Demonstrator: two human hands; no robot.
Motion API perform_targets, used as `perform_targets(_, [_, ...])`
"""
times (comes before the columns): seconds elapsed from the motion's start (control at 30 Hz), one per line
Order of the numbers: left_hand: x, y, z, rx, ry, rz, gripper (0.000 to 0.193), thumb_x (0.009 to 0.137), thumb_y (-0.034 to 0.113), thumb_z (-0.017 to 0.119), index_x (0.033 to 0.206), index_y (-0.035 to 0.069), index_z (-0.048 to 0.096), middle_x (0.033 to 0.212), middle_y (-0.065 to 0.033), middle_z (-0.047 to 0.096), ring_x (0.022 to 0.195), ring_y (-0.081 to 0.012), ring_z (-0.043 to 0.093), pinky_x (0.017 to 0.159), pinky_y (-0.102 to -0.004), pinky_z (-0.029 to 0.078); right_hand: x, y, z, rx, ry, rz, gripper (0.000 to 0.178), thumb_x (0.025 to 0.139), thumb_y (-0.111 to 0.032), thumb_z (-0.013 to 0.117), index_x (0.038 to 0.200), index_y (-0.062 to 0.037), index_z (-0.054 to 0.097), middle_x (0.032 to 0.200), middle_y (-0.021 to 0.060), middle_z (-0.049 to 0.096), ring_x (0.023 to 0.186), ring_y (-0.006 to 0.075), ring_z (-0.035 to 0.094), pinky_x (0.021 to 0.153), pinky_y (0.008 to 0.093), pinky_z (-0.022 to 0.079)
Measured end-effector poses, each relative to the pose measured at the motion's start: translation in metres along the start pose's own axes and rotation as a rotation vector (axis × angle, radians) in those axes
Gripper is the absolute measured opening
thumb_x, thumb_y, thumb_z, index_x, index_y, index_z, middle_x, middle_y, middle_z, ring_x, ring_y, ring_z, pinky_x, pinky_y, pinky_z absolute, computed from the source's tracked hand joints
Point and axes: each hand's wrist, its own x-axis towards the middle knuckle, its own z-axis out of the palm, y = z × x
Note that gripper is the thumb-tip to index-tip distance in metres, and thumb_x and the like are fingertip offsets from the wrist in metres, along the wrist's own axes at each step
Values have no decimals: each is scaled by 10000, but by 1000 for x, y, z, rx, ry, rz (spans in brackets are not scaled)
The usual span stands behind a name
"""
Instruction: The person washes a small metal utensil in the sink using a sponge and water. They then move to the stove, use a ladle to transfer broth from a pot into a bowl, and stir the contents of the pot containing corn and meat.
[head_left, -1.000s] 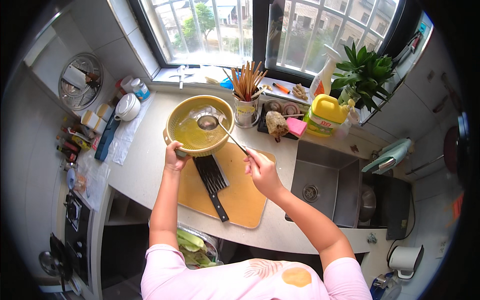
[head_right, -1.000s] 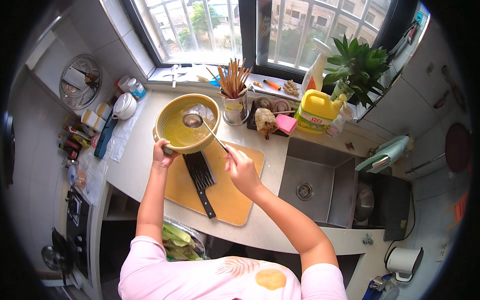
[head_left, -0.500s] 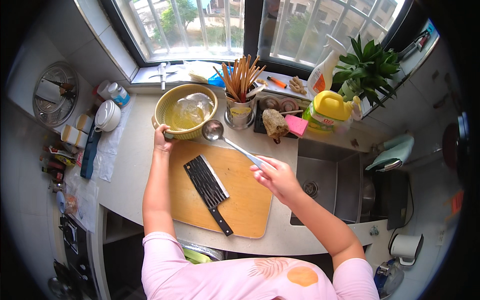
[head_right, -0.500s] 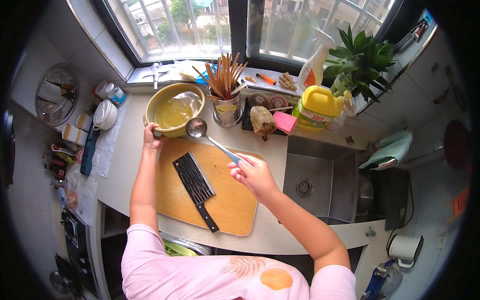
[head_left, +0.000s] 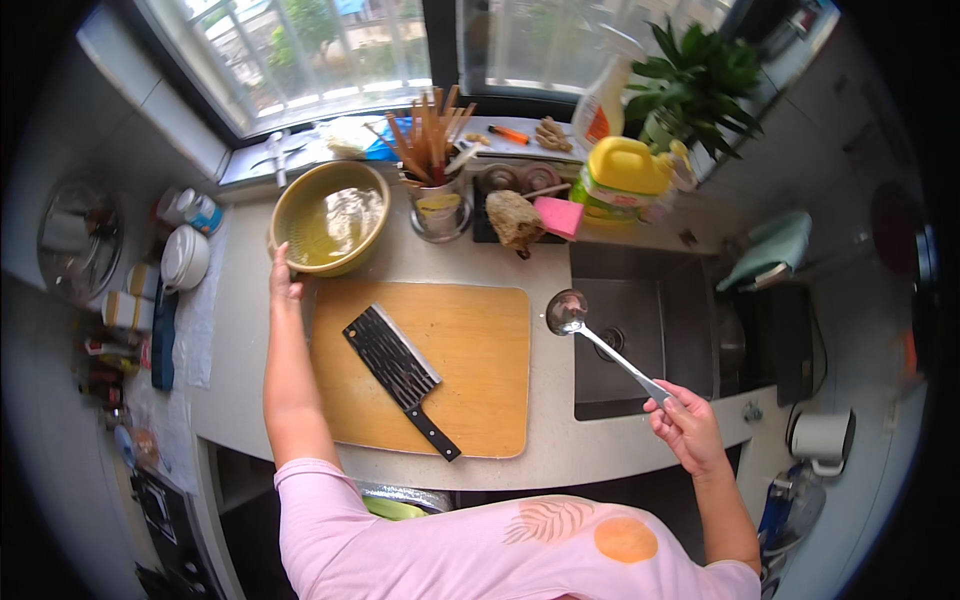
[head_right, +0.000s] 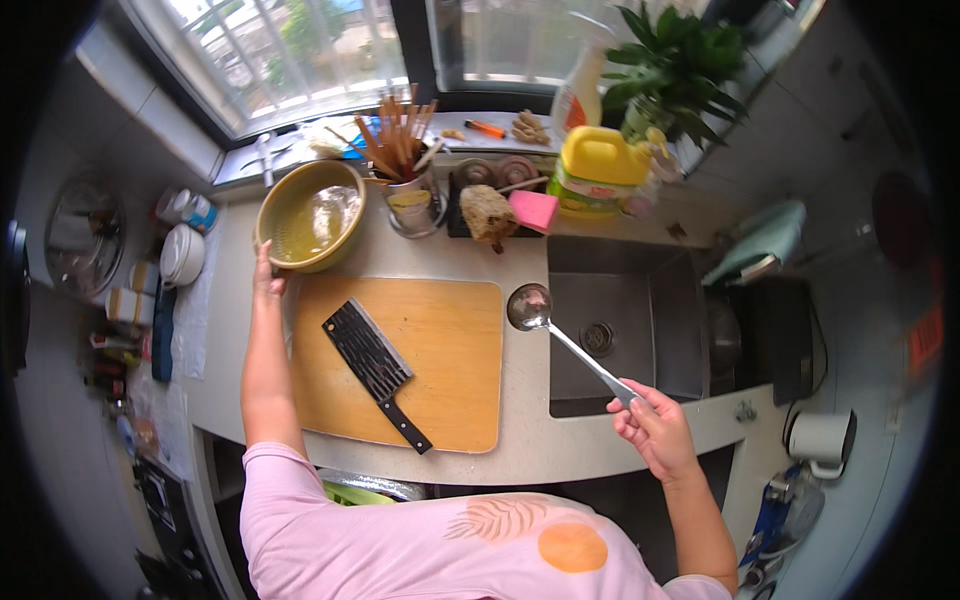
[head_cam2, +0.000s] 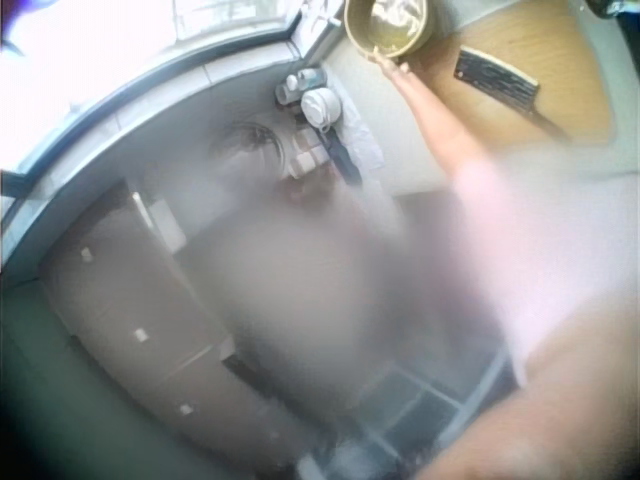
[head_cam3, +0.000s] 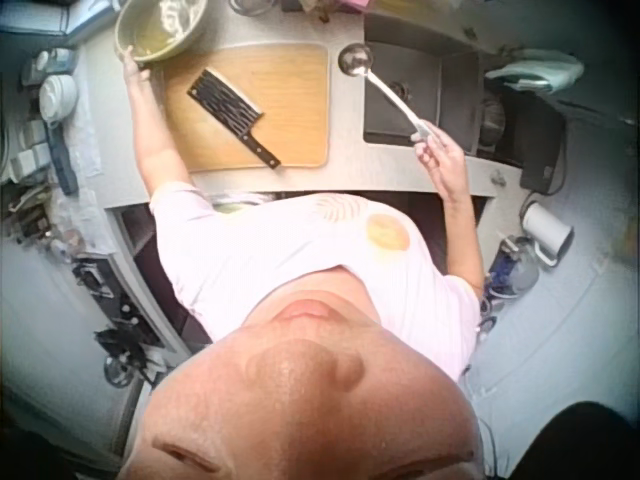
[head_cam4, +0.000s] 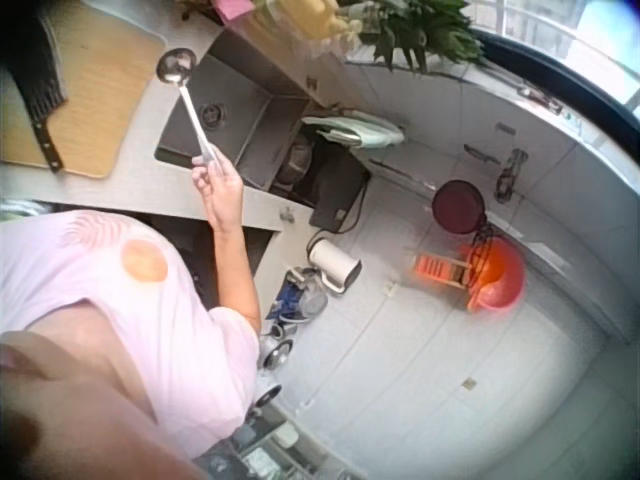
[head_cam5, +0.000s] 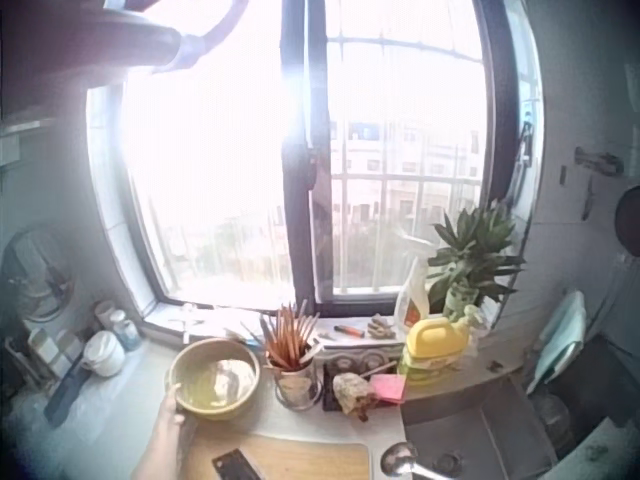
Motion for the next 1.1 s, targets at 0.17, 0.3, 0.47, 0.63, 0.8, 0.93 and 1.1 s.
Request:
perform_targets(0.17, [33,2,-48,101,-190,77,419,868,328,493,1182,52,467,1152,-109,524,1029,-245,525,872,-386,451,-36,15,-51,167,102,-3,339,883,-41,401,1206,62,398,922,116,573,727,123,538,660,220,454])
perform_targets(0.3, [18,35,-56,355,326,220,491,822,418,497,1101,15,516,1068,-119,552,937,-227,551,795,-351,459,-53,17,-67,74,282,-162,346,896,-63,408,1216,67,392,934,113,570,757,125,542,654,219,440])
perform_targets(0.47, [-75,49,-3,289,611,437,318,804,275,514,973,9,555,941,-130,591,855,-216,571,762,-338,429,-22,60,-118,-1118,533,-746,378,803,58,427,1179,21,448,902,156,563,719,211,569,659,300,480])
perform_targets(0.63, [-247,57,87,276,22,744,177,856,123,465,998,28,515,978,-87,571,916,-196,557,799,-279,433,8,80,-151,103,529,-384,313,897,-57,350,1177,58,427,882,166,587,704,209,628,630,278,515])
perform_targets(0.8, [-408,3,172,366,-482,682,184,869,102,461,1021,0,476,992,-112,543,923,-204,544,885,-314,429,-78,82,-176,315,272,-404,230,861,-66,400,1033,45,505,851,122,590,693,157,616,627,235,500])
perform_targets(0.93, [-533,-64,205,431,-900,638,124,860,78,474,958,6,498,936,-92,544,895,-195,524,866,-325,417,-224,85,-208,296,73,-497,221,845,-92,507,1036,19,526,905,87,593,775,137,598,681,232,471])
perform_targets(1.1, [-681,-186,256,396,-1365,412,71,839,50,484,900,36,517,868,-65,509,813,-173,508,789,-297,424,-404,122,-264,98,397,-729,141,856,-128,533,823,4,568,752,84,605,591,116,581,524,217,441])
